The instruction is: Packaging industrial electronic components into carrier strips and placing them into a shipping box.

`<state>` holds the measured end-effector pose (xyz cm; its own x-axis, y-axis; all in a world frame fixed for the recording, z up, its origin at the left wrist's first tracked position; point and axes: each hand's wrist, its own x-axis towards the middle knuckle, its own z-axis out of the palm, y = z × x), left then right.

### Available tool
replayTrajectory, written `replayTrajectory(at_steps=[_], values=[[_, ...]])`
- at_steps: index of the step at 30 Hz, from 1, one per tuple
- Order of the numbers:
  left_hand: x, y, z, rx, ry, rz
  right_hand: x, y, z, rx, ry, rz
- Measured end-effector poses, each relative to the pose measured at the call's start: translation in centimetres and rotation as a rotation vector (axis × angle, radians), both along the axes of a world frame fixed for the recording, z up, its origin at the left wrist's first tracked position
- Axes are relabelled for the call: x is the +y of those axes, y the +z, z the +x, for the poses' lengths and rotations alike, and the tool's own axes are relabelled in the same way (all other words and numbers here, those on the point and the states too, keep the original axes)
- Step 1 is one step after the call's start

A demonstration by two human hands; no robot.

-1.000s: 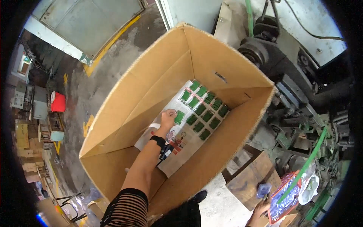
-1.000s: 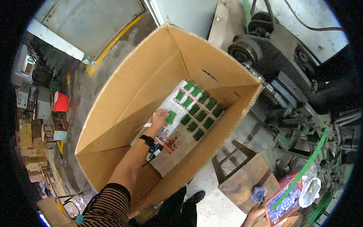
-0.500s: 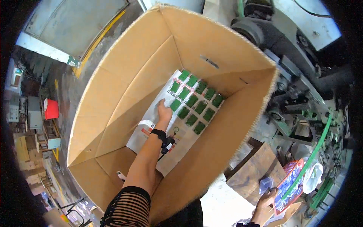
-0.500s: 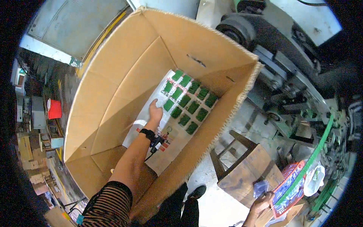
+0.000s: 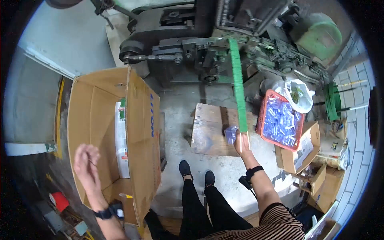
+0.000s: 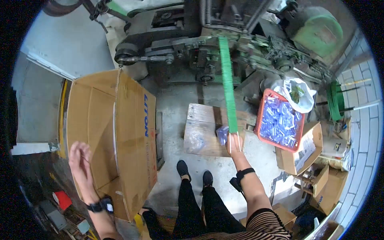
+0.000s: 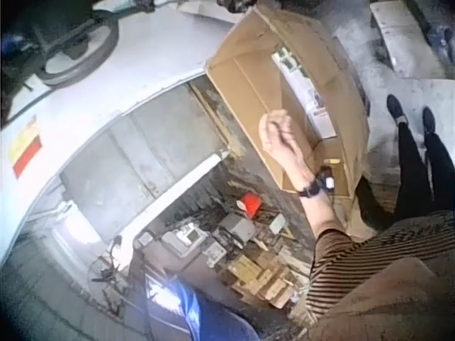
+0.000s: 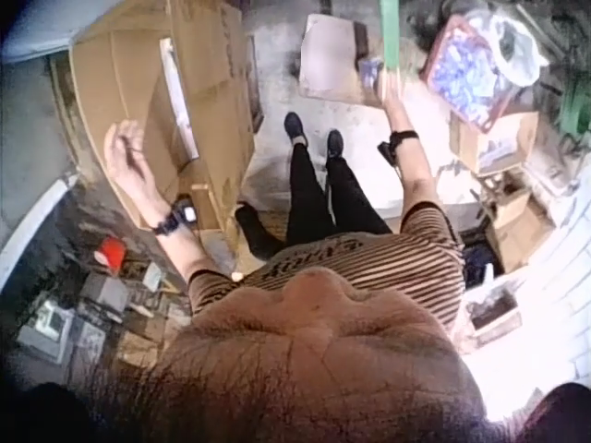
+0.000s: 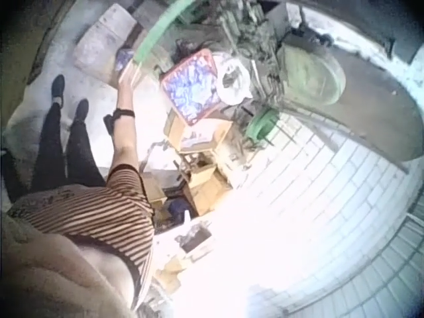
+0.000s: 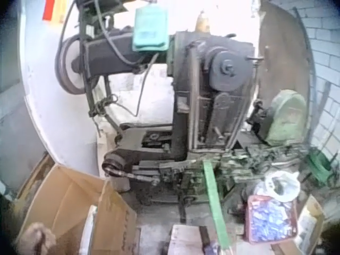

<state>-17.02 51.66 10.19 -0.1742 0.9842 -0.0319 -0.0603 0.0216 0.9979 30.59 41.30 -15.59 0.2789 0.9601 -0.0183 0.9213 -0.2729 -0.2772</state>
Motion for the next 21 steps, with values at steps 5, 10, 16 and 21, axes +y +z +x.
replayTrajectory(at_steps=[5,10,16,21], values=[[-9.3,-3.3,12.8,-0.340,-0.439,-0.500,-3.3,-2.3,2.2,-0.098,0.024,-0.201],[-15.6,-17.4,22.9,-0.439,-0.661,-0.744,-2.0,-0.3,-0.5,-0.100,0.037,0.040],[-14.7,-21.5,32.7,-0.205,-0.558,-0.856,-2.6,0.6,0.6,0.157,-0.164,-0.174],[-11.7,-27.8,35.6,0.051,-0.516,-0.489,-3.7,-0.1,-2.4,0.135,-0.082,0.157]])
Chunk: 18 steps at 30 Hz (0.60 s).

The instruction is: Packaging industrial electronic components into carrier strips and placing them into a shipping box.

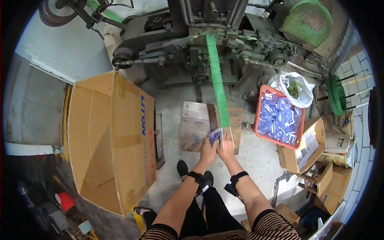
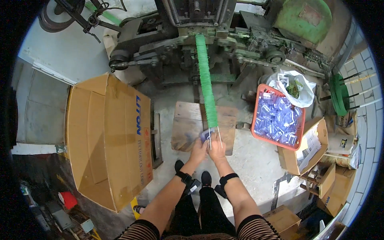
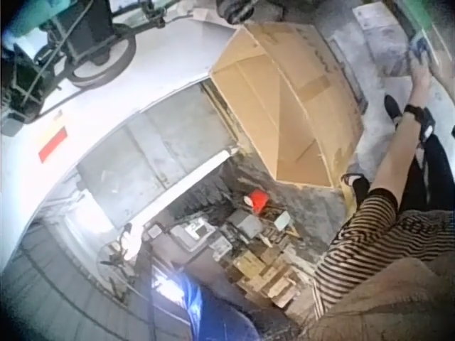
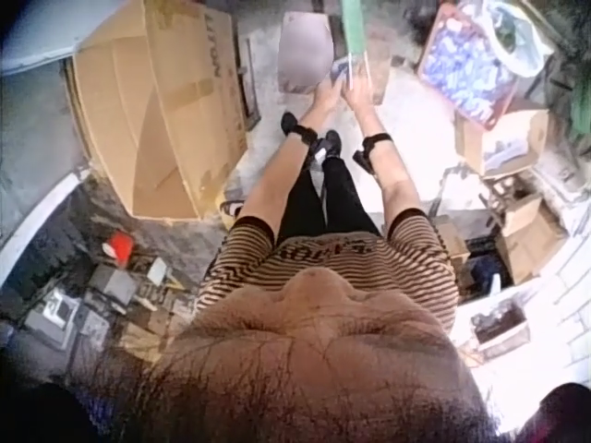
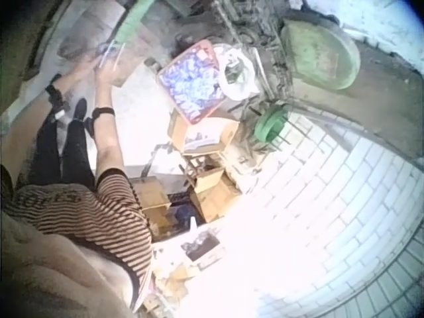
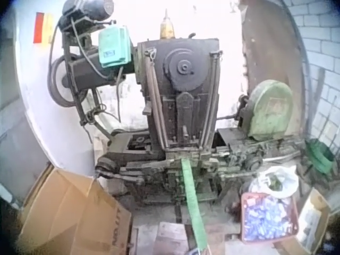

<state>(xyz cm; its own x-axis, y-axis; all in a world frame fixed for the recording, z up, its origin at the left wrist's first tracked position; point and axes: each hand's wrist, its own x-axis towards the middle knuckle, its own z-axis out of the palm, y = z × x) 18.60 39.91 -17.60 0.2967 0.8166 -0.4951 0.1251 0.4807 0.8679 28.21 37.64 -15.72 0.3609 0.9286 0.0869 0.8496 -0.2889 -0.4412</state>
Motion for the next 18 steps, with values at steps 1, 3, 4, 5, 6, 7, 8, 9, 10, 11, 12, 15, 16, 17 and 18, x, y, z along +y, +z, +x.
replayTrajectory(at_steps=[1,3,4,5,6,7,8,9,10,11,12,15,16,17,18], values=[[0.7,-1.2,-0.1,0.243,-0.061,0.112,0.2,0.3,-0.5,0.017,0.016,0.059],[1.7,-1.5,0.8,0.473,-0.167,0.242,-0.3,0.0,0.1,0.151,-0.065,0.032],[2.3,-1.6,1.1,0.470,-0.168,0.237,-0.4,-0.2,0.3,0.296,-0.143,0.012],[2.7,-1.8,1.1,0.444,-0.168,0.263,-0.3,-0.3,0.3,0.322,-0.134,0.064],[3.0,-1.9,0.8,0.421,-0.166,0.289,-0.3,-0.3,0.1,0.328,-0.131,0.057],[3.2,-1.9,0.4,0.469,-0.178,0.413,-0.2,-0.2,-0.2,0.461,-0.198,0.120],[2.5,-0.9,1.0,0.458,-0.184,0.403,-0.5,-0.2,0.5,0.574,-0.278,0.180],[1.7,1.0,1.6,0.569,-0.165,0.434,-1.0,0.7,1.3,0.602,-0.390,0.063],[1.3,2.4,1.5,0.692,-0.139,0.473,-1.2,0.6,1.5,0.602,-0.394,0.064],[0.9,2.7,0.8,0.699,-0.138,0.477,-1.6,0.5,1.0,0.651,-0.368,0.182],[0.0,2.8,0.0,0.425,-0.086,0.393,-2.4,0.5,0.5,0.696,-0.344,0.298],[-2.4,3.1,-1.3,-0.035,0.083,0.147,-4.7,2.4,-0.5,1.009,-0.361,-0.036],[-2.7,3.1,-1.5,-0.227,0.199,-0.016,-5.2,3.2,-0.8,1.209,-0.319,-0.117],[-2.8,3.9,-1.2,-0.236,0.194,-0.016,-5.9,4.1,0.0,1.238,-0.307,-0.266],[-3.0,5.2,-1.2,-0.252,0.188,-0.171,-6.1,5.2,0.9,1.233,-0.311,-0.264]])
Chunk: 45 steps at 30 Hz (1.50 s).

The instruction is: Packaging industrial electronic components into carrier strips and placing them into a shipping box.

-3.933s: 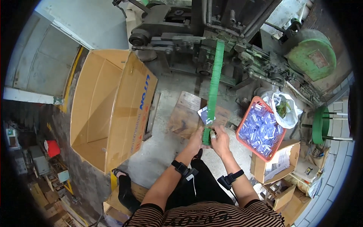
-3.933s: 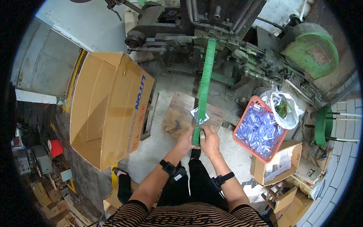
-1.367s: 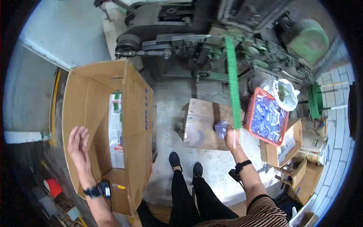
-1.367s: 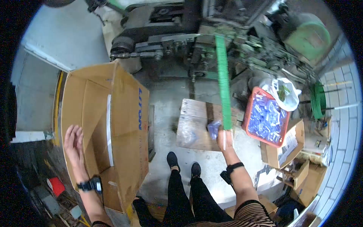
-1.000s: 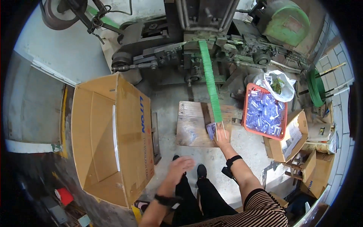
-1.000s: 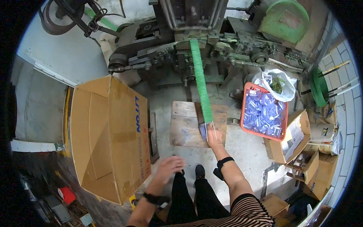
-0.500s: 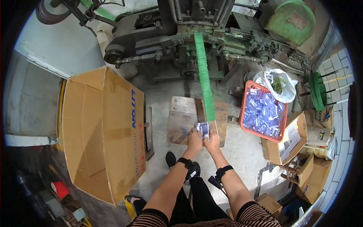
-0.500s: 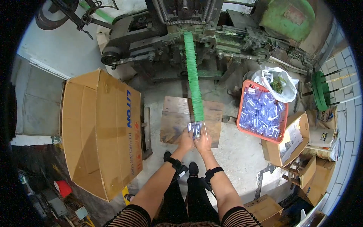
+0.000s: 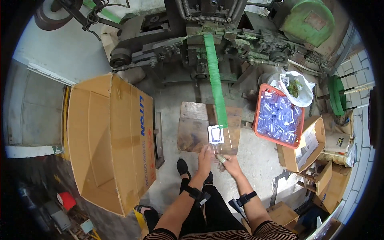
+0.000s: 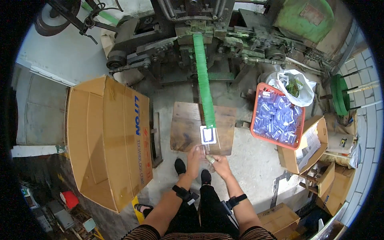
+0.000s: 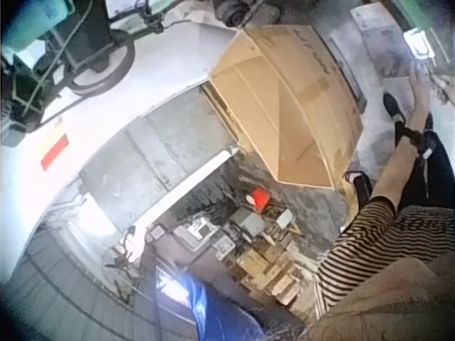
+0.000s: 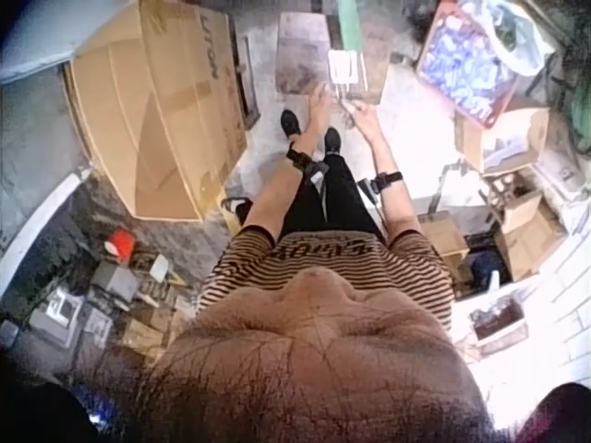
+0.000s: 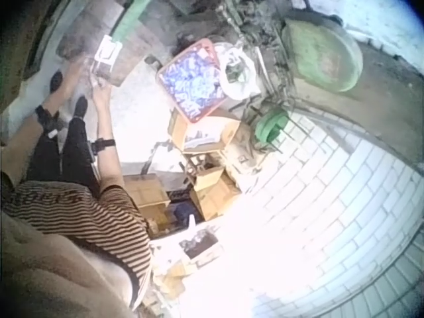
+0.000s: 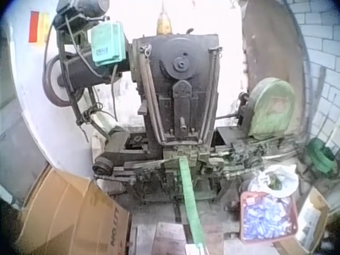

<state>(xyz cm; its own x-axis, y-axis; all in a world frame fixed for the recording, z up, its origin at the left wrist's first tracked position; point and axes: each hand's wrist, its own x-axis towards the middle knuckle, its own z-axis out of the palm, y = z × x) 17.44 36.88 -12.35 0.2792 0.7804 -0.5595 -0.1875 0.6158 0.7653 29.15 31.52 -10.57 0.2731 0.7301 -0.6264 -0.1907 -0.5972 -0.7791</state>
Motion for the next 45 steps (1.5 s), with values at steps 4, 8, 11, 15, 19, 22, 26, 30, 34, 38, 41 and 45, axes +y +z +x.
replayTrajectory(at_steps=[4,8,11,15,19,22,26,30,34,38,41,45], values=[[0.4,1.3,-0.7,-0.152,-0.062,-0.342,2.2,4.2,5.3,-0.385,0.014,0.115],[-0.1,3.1,-0.3,-0.462,-0.073,-0.316,9.1,11.0,5.3,-0.708,0.328,0.438],[0.3,5.2,1.2,-0.548,-0.100,-0.333,12.9,11.9,4.8,-1.023,0.515,0.425],[0.9,5.4,2.5,-0.530,-0.062,-0.322,13.7,9.9,5.1,-1.074,0.584,0.343],[2.0,6.1,2.5,-0.531,-0.061,-0.278,10.5,10.4,4.3,-0.864,0.520,0.289],[2.4,6.6,3.0,-0.442,0.016,-0.291,9.5,9.7,4.8,-0.660,0.355,0.329],[3.5,6.0,2.8,-0.400,-0.003,-0.320,9.5,8.4,4.8,-0.545,0.252,0.382],[3.6,6.1,2.9,-0.401,-0.056,-0.340,9.5,8.2,4.6,-0.555,0.240,0.336],[3.0,5.5,3.1,-0.428,-0.068,-0.417,9.4,8.1,3.7,-0.545,0.141,0.305],[2.6,5.1,3.5,-0.506,-0.035,-0.470,9.7,6.9,3.9,-0.573,0.155,0.366],[4.1,4.8,3.9,-0.609,0.042,-0.420,9.7,7.0,3.9,-0.826,0.330,0.400],[5.2,5.4,4.3,-0.353,0.046,-0.400,8.7,8.1,2.3,-0.950,0.270,0.450]])
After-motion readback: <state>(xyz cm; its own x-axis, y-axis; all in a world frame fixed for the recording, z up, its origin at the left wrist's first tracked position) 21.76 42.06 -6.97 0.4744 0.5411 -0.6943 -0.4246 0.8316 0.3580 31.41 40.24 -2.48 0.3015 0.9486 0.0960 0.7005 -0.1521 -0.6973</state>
